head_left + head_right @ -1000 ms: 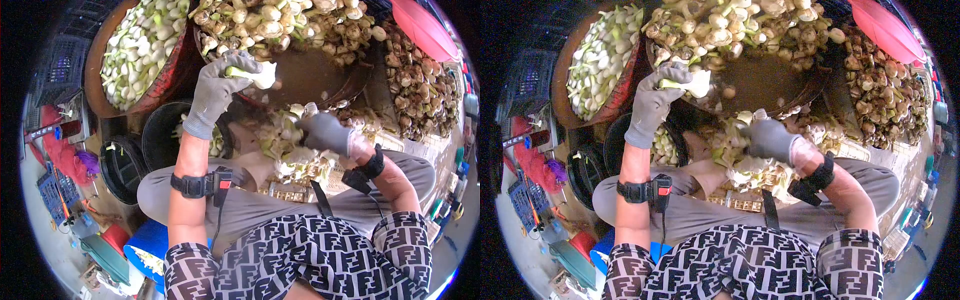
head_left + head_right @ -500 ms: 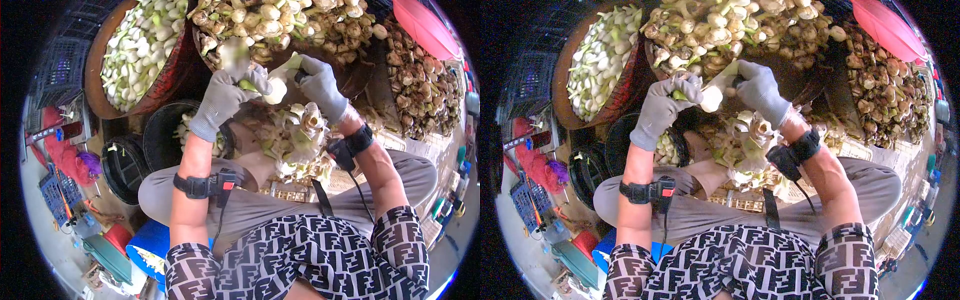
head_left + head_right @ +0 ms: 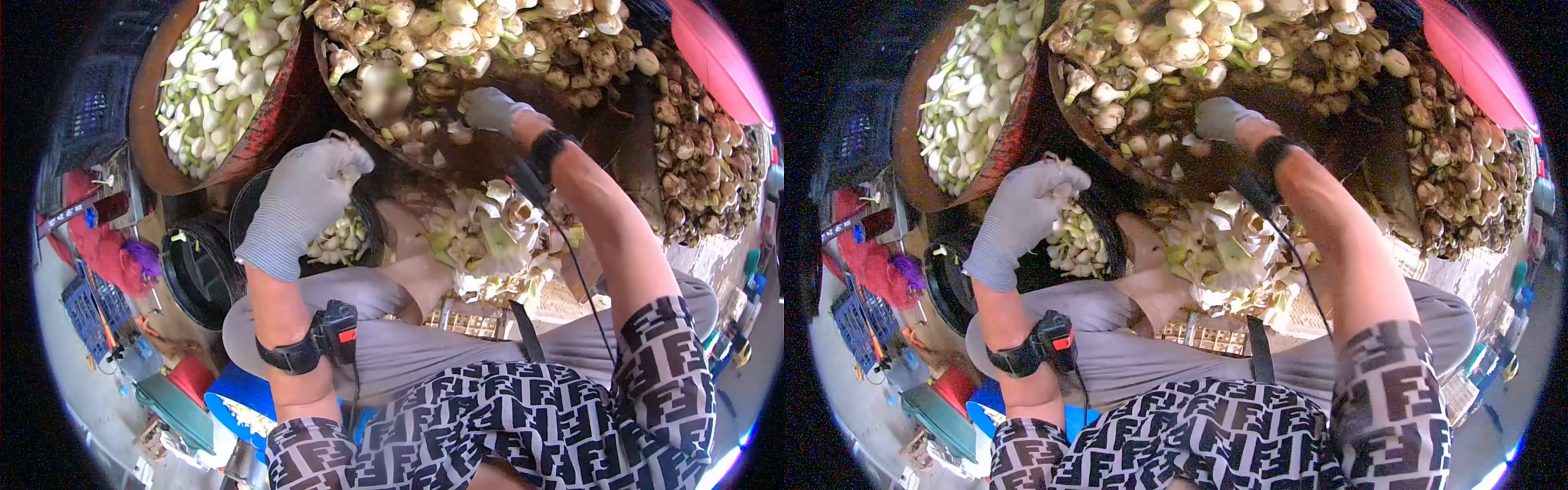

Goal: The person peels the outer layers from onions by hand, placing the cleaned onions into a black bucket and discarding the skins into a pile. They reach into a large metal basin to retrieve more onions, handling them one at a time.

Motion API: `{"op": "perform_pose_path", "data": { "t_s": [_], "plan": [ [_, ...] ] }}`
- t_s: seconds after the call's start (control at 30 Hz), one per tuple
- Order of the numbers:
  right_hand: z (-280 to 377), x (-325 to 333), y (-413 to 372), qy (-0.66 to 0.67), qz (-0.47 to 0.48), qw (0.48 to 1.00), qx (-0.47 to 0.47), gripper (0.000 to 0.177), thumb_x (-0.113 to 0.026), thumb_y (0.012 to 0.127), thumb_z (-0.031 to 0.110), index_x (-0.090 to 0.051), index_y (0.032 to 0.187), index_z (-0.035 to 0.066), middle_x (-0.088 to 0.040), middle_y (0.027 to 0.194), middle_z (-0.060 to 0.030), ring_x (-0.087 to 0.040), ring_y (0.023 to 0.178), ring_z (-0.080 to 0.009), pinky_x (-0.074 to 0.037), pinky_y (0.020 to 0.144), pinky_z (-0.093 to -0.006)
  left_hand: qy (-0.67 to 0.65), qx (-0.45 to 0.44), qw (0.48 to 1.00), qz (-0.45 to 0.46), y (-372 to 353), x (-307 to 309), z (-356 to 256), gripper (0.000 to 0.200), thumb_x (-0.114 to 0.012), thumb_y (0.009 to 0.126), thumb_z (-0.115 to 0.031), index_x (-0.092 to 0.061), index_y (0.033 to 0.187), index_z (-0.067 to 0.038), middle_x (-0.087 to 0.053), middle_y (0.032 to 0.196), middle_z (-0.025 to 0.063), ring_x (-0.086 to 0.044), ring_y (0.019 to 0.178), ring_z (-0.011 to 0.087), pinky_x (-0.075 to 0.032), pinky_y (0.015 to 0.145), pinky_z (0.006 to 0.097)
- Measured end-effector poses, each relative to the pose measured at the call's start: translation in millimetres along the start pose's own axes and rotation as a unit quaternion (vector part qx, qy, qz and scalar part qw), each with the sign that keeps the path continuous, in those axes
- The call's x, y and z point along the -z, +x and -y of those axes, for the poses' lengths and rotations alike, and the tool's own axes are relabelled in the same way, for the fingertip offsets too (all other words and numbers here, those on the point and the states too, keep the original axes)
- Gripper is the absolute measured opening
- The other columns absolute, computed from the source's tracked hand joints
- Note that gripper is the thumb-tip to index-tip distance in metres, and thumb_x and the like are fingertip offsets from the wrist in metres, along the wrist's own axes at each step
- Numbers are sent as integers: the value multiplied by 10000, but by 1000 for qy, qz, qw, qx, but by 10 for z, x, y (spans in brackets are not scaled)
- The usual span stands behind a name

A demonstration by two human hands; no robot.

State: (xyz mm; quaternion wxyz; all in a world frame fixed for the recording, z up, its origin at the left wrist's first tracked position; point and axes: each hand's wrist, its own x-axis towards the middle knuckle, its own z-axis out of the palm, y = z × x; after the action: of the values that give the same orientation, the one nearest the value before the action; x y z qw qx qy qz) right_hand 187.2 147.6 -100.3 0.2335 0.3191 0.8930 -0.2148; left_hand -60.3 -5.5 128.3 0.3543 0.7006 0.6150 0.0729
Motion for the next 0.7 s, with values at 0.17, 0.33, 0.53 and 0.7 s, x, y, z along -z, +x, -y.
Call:
{"op": "perform_pose_path", "data": {
  "t_s": [0.17, 0.33, 0.53, 0.7],
  "plan": [
    [27, -292, 262, 160, 103, 976, -105, 498, -504, 783, 497, -614, 1056, 96, -573, 1131, -138, -556, 1036, -275, -415, 880, -339, -11, -29, 999, -38, 166, -84, -26, 164, -564, 781, -93, -604, 932, -43, -578, 814, 140, -578, 778, 283, -453, 709, 337],
    [-7, -163, 36, 102, 137, 985, 6, 366, -504, 803, 391, -646, 986, 108, -622, 988, -162, -596, 915, -316, -456, 800, -369, -2, -27, 998, -49, 287, -200, 11, 229, -597, 768, -118, -590, 989, -57, -573, 862, 147, -576, 832, 284, -446, 742, 354],
    [308, 341, -853, 343, -206, 913, 78, 217, -611, 750, 153, -646, 956, 94, -632, 847, -126, -604, 807, -327, -496, 712, -330, -127, -23, 989, -70, 464, -635, -237, 637, -683, 722, -277, -415, 1232, -5, -424, 1262, 229, -513, 1080, 302, -398, 923, 357],
    [594, 266, -1091, 334, -352, 870, 92, 268, -625, 720, 70, -627, 986, 39, -638, 819, -102, -621, 708, -256, -503, 642, -302, -38, -17, 994, -103, 486, -1063, -305, 804, -716, 701, -298, -280, 1324, -37, -396, 1292, 220, -411, 1193, 320, -347, 975, 368]
  ]
}}
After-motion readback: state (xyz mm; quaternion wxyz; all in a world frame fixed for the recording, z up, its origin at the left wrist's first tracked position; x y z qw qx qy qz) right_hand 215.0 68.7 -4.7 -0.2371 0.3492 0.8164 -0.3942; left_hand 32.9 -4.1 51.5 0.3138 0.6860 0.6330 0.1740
